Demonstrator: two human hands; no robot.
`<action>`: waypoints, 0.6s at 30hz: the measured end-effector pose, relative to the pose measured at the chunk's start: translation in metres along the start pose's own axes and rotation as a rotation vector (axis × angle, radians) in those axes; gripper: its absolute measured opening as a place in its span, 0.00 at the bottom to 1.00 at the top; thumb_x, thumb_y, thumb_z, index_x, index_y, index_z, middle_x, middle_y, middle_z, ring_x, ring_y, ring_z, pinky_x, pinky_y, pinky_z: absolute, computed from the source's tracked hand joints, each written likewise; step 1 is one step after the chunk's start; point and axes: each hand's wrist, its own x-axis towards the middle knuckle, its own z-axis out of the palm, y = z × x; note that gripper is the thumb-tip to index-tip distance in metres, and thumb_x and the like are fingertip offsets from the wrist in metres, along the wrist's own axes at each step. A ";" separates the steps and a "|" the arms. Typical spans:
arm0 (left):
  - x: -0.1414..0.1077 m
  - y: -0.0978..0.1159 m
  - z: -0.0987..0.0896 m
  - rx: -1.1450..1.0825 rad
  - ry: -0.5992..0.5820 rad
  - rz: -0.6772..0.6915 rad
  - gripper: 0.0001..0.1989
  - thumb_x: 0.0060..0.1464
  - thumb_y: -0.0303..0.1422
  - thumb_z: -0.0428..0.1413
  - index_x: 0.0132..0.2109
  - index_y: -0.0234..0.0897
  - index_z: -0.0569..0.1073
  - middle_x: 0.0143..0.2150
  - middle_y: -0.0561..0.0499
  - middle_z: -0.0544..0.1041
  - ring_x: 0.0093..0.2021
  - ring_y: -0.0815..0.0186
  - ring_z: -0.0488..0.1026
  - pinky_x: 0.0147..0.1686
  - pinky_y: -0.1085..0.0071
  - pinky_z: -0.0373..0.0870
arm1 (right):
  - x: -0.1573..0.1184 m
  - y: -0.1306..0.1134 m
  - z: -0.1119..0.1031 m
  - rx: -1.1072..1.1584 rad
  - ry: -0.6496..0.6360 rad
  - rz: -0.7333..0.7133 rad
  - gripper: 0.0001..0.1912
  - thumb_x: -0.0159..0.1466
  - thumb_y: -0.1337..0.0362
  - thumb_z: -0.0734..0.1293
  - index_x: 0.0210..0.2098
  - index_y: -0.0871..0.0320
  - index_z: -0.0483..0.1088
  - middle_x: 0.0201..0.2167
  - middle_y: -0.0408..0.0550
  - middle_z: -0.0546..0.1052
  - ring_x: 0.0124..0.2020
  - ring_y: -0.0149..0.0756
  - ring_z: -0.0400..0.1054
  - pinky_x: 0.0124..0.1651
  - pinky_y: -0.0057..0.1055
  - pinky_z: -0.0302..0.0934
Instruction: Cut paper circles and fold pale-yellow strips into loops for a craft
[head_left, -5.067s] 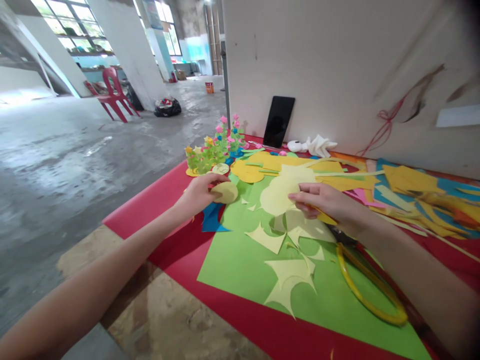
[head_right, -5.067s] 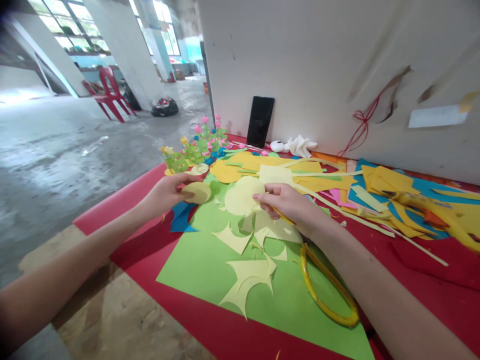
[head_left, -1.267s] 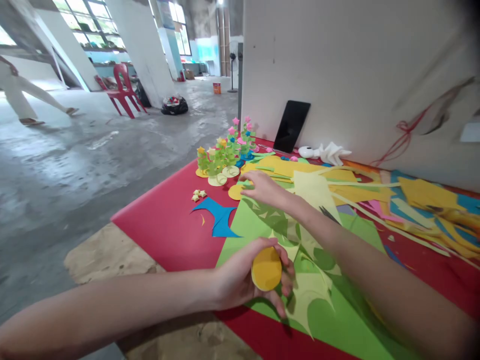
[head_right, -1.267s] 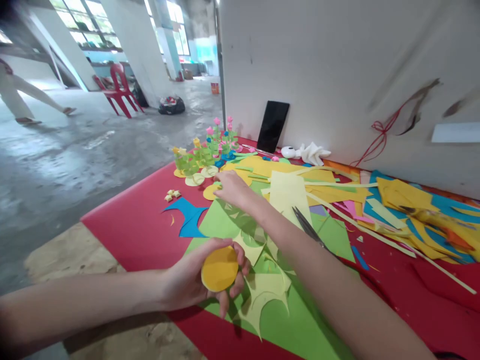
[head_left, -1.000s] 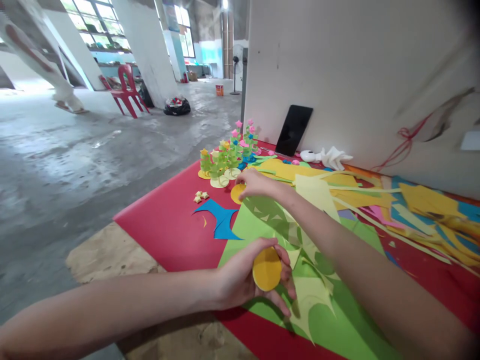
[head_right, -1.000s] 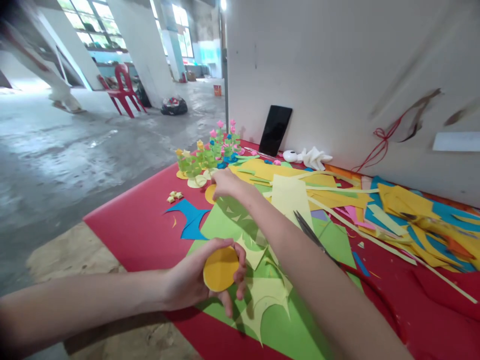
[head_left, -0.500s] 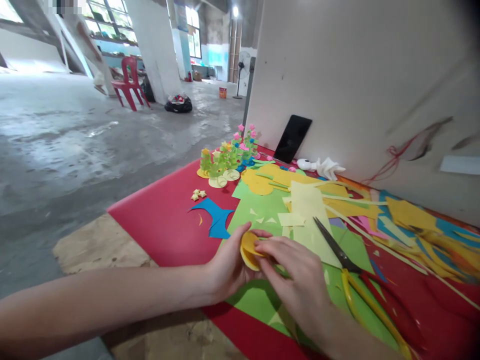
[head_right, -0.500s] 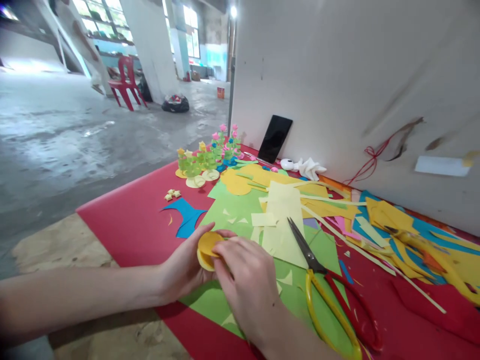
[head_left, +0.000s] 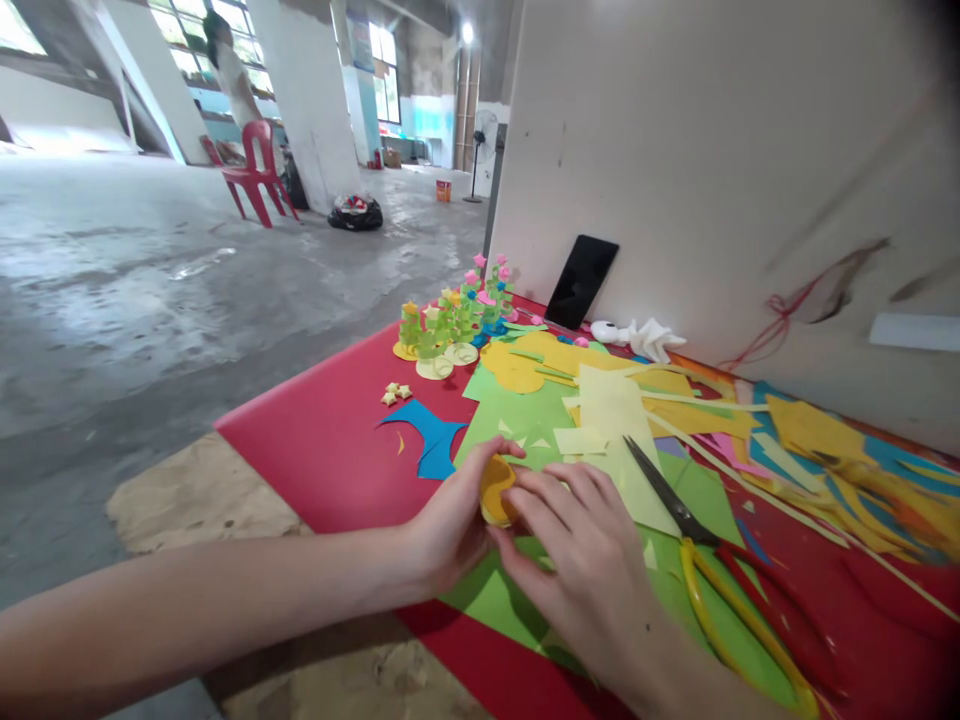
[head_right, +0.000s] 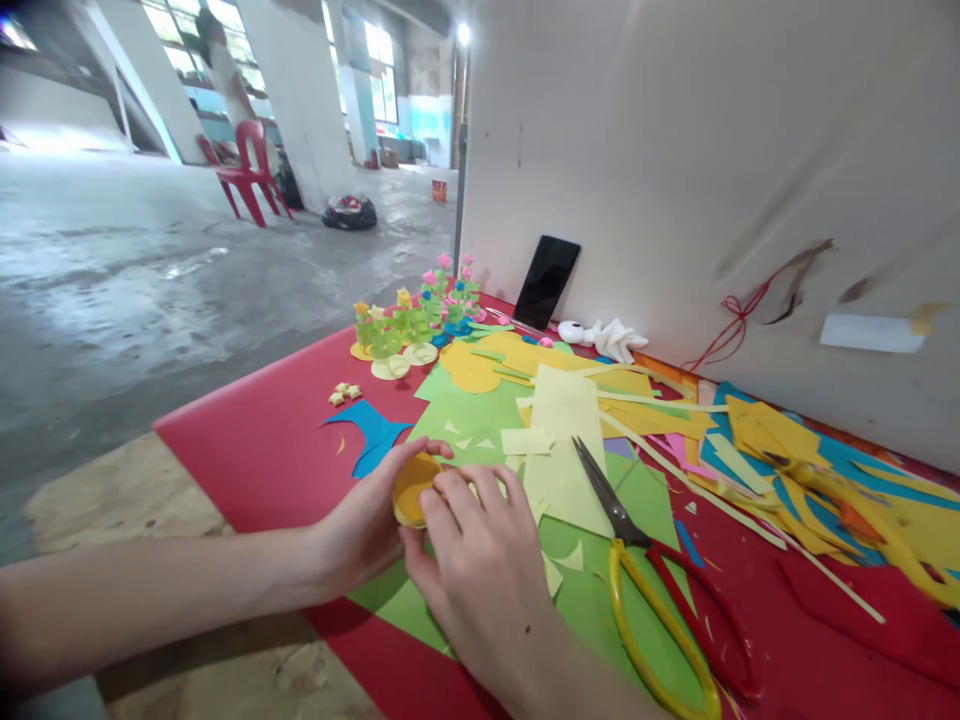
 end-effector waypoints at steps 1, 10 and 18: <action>0.001 0.002 0.000 -0.011 0.000 0.004 0.08 0.57 0.36 0.48 0.34 0.36 0.67 0.26 0.54 0.70 0.25 0.72 0.70 0.26 0.79 0.67 | 0.002 -0.001 0.000 -0.022 0.013 -0.020 0.04 0.58 0.70 0.65 0.33 0.62 0.71 0.32 0.49 0.78 0.36 0.41 0.67 0.42 0.41 0.58; 0.003 0.021 0.008 -0.021 0.082 0.112 0.09 0.55 0.33 0.47 0.28 0.35 0.63 0.26 0.54 0.68 0.25 0.72 0.68 0.27 0.78 0.66 | 0.022 0.004 0.014 -0.017 0.045 -0.090 0.06 0.60 0.71 0.63 0.32 0.59 0.71 0.32 0.48 0.79 0.33 0.38 0.67 0.37 0.39 0.55; 0.015 0.046 0.000 0.281 0.115 0.615 0.09 0.56 0.31 0.43 0.34 0.38 0.66 0.37 0.52 0.67 0.42 0.68 0.65 0.45 0.74 0.62 | 0.065 0.063 0.026 0.279 -0.097 0.553 0.10 0.64 0.61 0.62 0.40 0.61 0.68 0.36 0.46 0.74 0.33 0.32 0.70 0.34 0.34 0.67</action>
